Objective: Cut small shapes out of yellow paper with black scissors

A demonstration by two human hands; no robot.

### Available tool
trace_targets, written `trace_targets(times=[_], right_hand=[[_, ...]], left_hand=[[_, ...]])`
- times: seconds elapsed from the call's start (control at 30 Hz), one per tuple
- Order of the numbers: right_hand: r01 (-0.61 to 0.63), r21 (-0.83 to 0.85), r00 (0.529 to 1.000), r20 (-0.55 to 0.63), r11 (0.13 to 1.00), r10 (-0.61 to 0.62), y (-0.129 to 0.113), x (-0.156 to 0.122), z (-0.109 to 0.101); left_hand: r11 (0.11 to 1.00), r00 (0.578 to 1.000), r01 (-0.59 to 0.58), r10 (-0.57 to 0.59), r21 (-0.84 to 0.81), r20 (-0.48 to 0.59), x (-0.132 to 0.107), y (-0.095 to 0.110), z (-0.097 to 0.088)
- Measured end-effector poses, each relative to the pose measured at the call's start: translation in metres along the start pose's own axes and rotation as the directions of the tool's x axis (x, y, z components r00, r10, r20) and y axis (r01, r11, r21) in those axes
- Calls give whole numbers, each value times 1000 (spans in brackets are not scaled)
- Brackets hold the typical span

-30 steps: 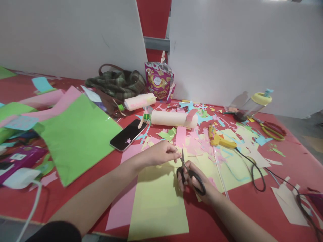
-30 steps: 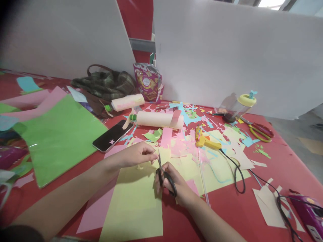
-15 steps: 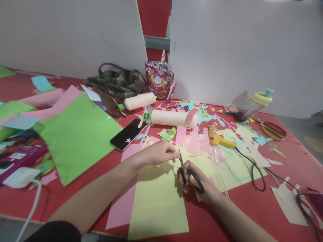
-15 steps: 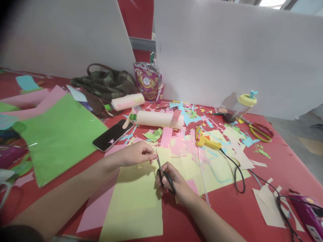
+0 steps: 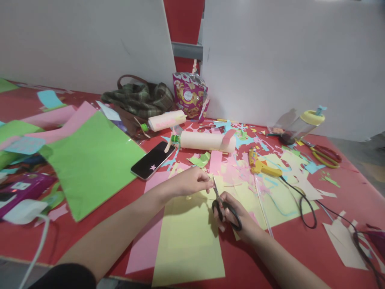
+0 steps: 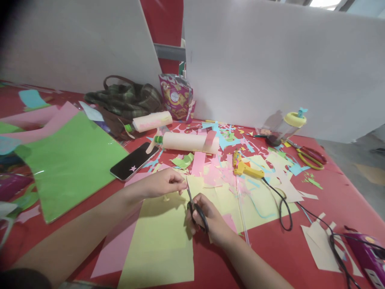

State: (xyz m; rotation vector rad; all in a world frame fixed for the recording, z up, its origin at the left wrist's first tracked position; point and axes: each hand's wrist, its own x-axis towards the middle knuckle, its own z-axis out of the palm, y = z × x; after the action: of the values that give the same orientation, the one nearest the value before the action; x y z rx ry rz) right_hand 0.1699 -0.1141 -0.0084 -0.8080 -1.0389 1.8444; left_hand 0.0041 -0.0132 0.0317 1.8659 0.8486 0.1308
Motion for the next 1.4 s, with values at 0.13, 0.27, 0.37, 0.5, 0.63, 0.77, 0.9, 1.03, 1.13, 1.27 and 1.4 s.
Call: trace_targets(times=[0.13, 0.27, 0.37, 0.5, 0.63, 0.77, 0.9, 1.03, 1.13, 1.27, 1.4], right_hand=[[3, 4, 1000, 0, 1000, -3, 1, 0, 0], [-17, 20, 1000, -4, 1000, 17, -1, 1, 2], [-15, 31, 1000, 3, 999, 15, -2, 1, 2], [-3, 25, 1000, 8, 1000, 2, 0, 0, 2], [15, 20, 1000, 10, 1000, -16, 1, -1, 0], [20, 25, 1000, 19, 999, -21, 1, -1, 0], [24, 22, 999, 27, 999, -25, 0, -1, 1], [30, 23, 999, 17, 999, -31, 1, 0, 0], [43, 14, 999, -20, 999, -43, 3, 0, -1], [48, -5, 998, -47, 999, -48, 5, -1, -1], [62, 2, 997, -46, 998, -62, 5, -1, 0]], left_hand=[[1000, 1000, -3, 3, -17, 4, 0, 1, 0], [1000, 1000, 8, -8, -18, 17, 0, 1, 1], [999, 1000, 9, -9, -33, 14, 0, 1, 1], [999, 1000, 0, 1, -51, 14, 1, 0, 3], [997, 1000, -19, 21, -75, 23, 1, 2, 4], [998, 999, -31, 33, -60, 29, 0, 5, 5], [998, 999, -48, 49, -46, 22, 1, 8, 4], [995, 999, -43, 42, -85, -15, 2, 8, 7], [991, 998, -44, 37, -130, -51, 3, 8, 12], [983, 995, -38, 20, -178, -101, 3, 7, 19], [976, 992, -55, 29, -210, -126, 5, 7, 23]])
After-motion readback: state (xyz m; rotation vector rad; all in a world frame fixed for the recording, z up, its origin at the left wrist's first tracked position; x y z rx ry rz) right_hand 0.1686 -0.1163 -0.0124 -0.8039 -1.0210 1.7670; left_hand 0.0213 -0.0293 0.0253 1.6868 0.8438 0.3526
